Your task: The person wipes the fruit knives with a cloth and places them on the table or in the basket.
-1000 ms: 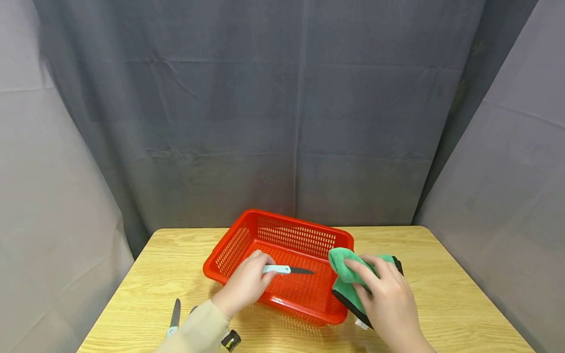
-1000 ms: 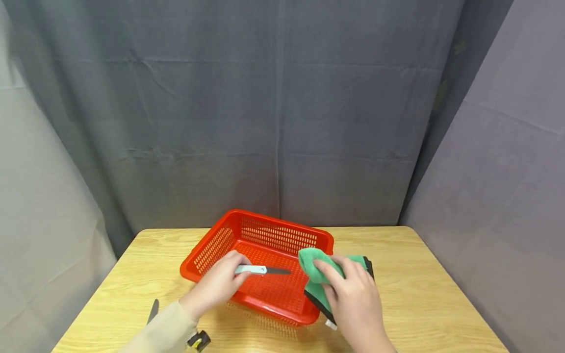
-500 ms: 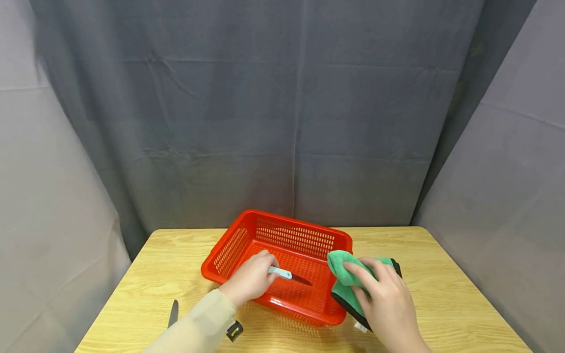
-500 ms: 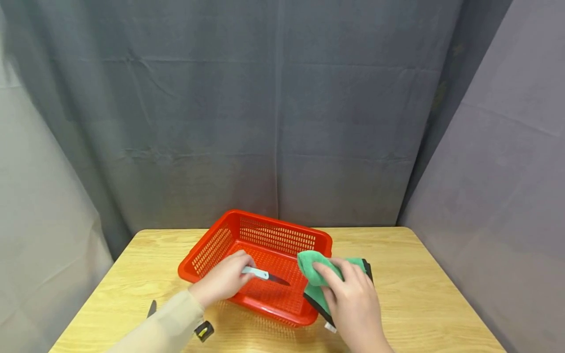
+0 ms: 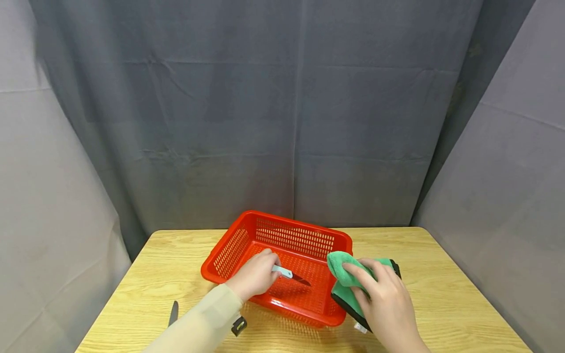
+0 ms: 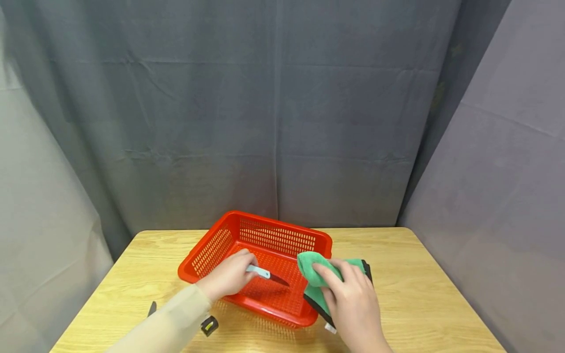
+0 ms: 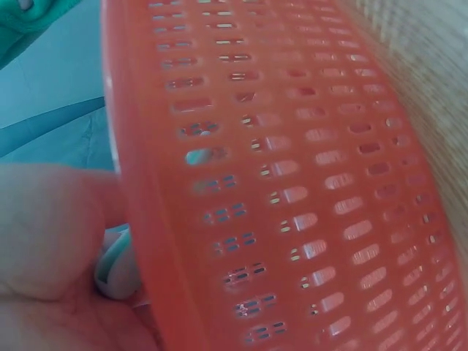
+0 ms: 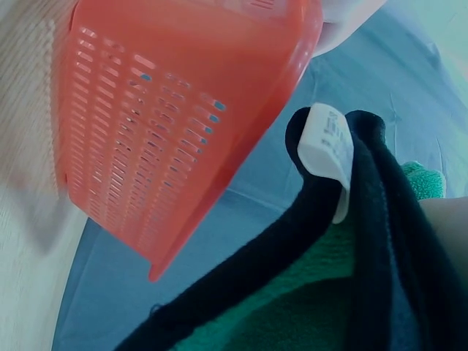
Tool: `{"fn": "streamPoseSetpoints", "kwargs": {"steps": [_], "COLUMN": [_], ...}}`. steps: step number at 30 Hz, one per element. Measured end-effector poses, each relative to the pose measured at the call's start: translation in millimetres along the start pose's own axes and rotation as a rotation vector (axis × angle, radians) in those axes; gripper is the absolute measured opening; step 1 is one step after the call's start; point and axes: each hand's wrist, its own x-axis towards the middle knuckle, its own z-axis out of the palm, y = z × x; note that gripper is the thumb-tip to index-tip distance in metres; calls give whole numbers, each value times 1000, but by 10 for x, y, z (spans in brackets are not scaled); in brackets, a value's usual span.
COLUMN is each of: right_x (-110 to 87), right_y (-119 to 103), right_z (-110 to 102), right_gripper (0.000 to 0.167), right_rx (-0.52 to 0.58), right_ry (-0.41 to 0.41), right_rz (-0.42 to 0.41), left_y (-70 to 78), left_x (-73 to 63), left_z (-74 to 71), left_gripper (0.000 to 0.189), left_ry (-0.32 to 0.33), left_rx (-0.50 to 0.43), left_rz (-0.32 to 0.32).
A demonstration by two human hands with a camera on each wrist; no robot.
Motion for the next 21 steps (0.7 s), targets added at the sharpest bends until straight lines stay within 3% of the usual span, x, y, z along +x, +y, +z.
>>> {"fn": "streamPoseSetpoints", "kwargs": {"steps": [5,14,21], "right_x": [5,4,-1], "right_y": [9,9,10], "right_z": [8,19,15], "right_gripper": [55,55,52], "right_rx": [-3,2,-4], "right_ry": [12,9,-19], "right_rz": [-6,-2,21], "left_y": [-6,-19,-23], "left_x": [22,23,4], "left_z": [23,41,49], "left_gripper": [11,13,9], "left_ry": [-31,-43,-63], "left_rx": [6,50,47], "left_rz": [-16,10,-53]}}
